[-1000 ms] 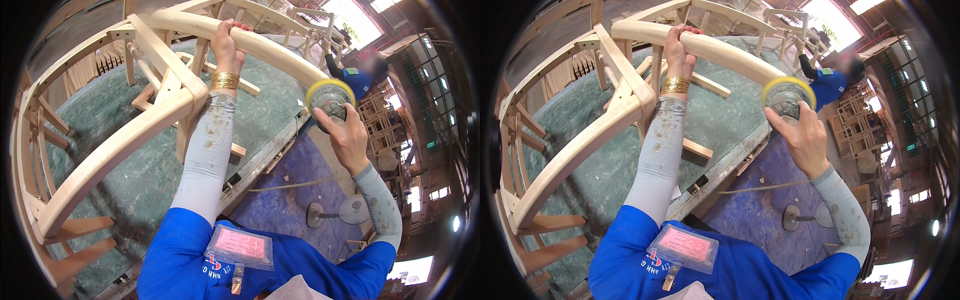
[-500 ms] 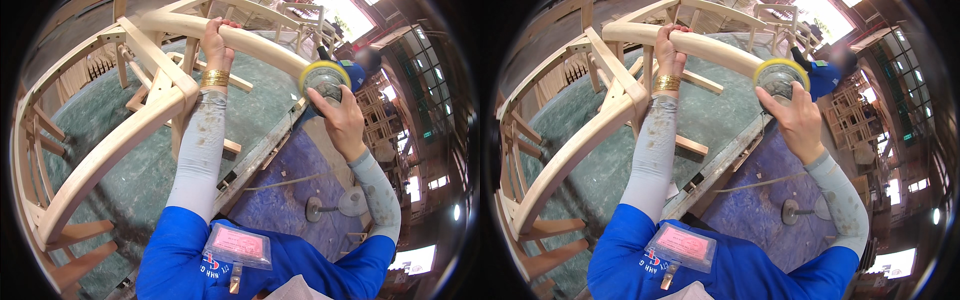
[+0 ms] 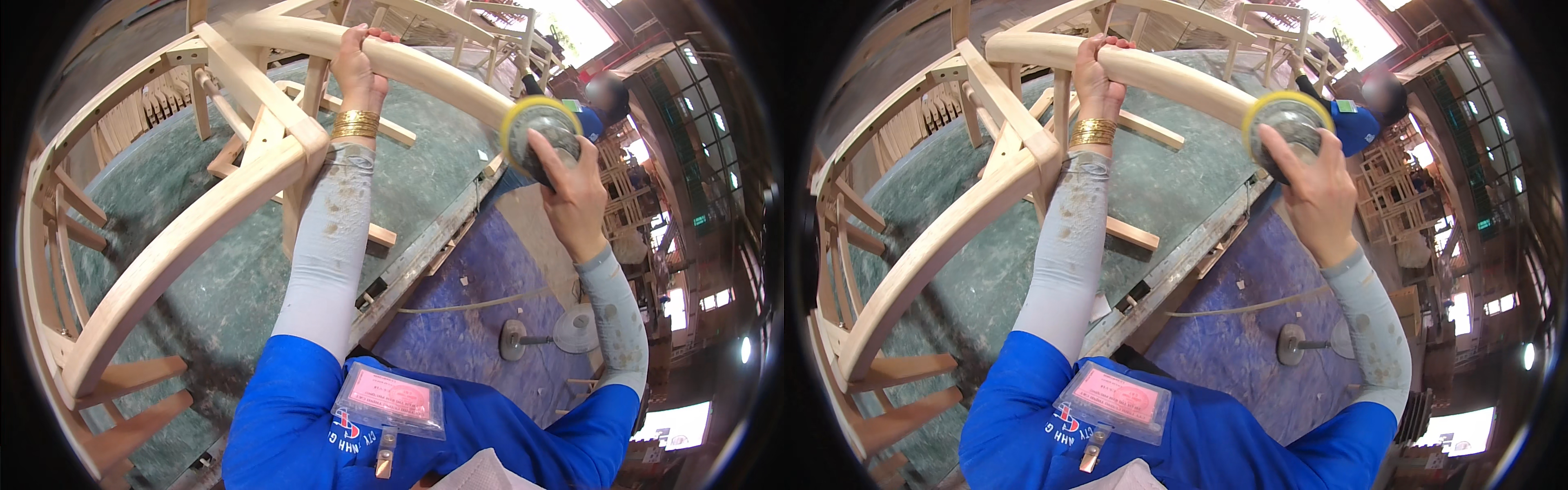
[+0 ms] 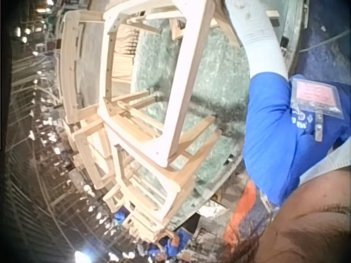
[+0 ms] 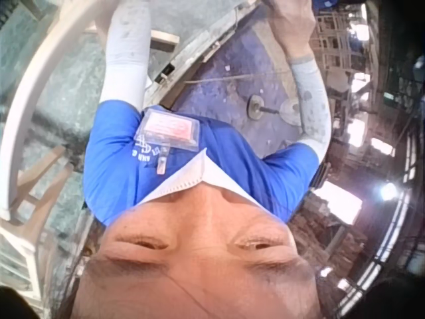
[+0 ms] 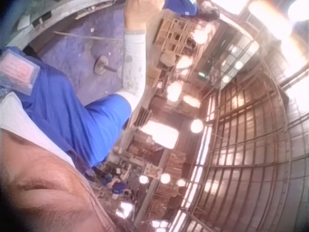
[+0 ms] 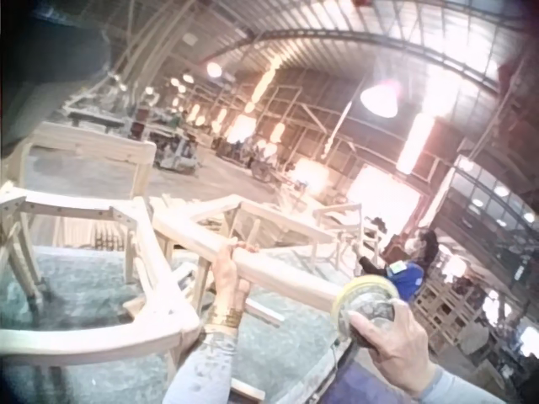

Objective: The person sands unfinished wooden chair frames using a handheld orbital sander and a sanding block. They rotate each frame to reach different legs and rails, then pass the sanded frame to a coworker and pick up the next one.

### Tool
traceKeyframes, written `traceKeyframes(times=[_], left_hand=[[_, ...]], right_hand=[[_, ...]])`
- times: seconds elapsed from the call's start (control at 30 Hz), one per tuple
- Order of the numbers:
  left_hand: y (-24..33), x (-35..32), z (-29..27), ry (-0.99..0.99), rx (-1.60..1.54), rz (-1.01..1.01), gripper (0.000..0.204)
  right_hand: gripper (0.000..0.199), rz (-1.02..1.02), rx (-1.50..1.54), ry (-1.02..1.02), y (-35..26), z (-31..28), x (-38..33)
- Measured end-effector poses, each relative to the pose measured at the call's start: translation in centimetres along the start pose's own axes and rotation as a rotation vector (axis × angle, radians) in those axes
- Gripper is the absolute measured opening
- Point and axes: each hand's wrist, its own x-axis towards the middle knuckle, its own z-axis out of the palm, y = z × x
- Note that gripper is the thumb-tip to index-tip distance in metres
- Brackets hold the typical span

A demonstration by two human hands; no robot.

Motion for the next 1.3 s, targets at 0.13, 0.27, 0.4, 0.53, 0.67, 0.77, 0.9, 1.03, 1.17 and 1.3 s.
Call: traceKeyframes(times=[0.13,0.27,0.4,0.53,0.67,0.77,0.9,1.03,1.17,1.3], left_hand=[[-0.3,0.3,-0.2,-0.009,-0.003,-0.008,0.017],[-0.4,0.3,-0.3,-0.046,-0.015,0.003,0.018],[0.1,0.3,-0.4,-0.060,0.112,0.083,0.016],[-1.7,0.0,-0.1,0.048,0.300,0.310,0.022],[-1.9,-0.6,-2.0,0.059,0.340,0.243,0.034],[-1.0,-0.7,-1.5,0.069,0.381,0.143,0.038],[-3.7,-0.8,-3.2,0.084,0.629,0.182,0.039],[-6.5,1.5,-1.1,0.161,0.874,0.390,0.039],[-5.4,2.4,0.1,0.249,0.736,0.356,0.042],[-5.6,1.8,-1.2,0.247,0.812,0.354,0.044]], right_hand=[[0.068,-0.053,-0.071,-0.021,-0.2,0.5,0.4],[0.069,0.052,-0.041,-0.020,0.7,-0.6,-1.3],[0.068,0.173,0.189,-0.148,-0.4,-1.7,-4.2],[0.070,0.396,0.768,-0.368,-5.6,1.3,-11.2],[0.079,0.322,1.145,-0.729,-13.9,9.9,-19.2],[0.076,0.106,1.244,-0.917,-20.5,11.6,-19.1],[0.068,-0.230,1.431,-0.305,-27.1,18.1,-26.5],[0.065,-0.379,1.419,-0.677,-25.4,22.4,-22.5],[0.062,-0.369,1.428,-0.936,-17.8,22.0,-14.3],[0.060,-0.560,1.618,-1.085,-5.0,22.5,-7.5]])
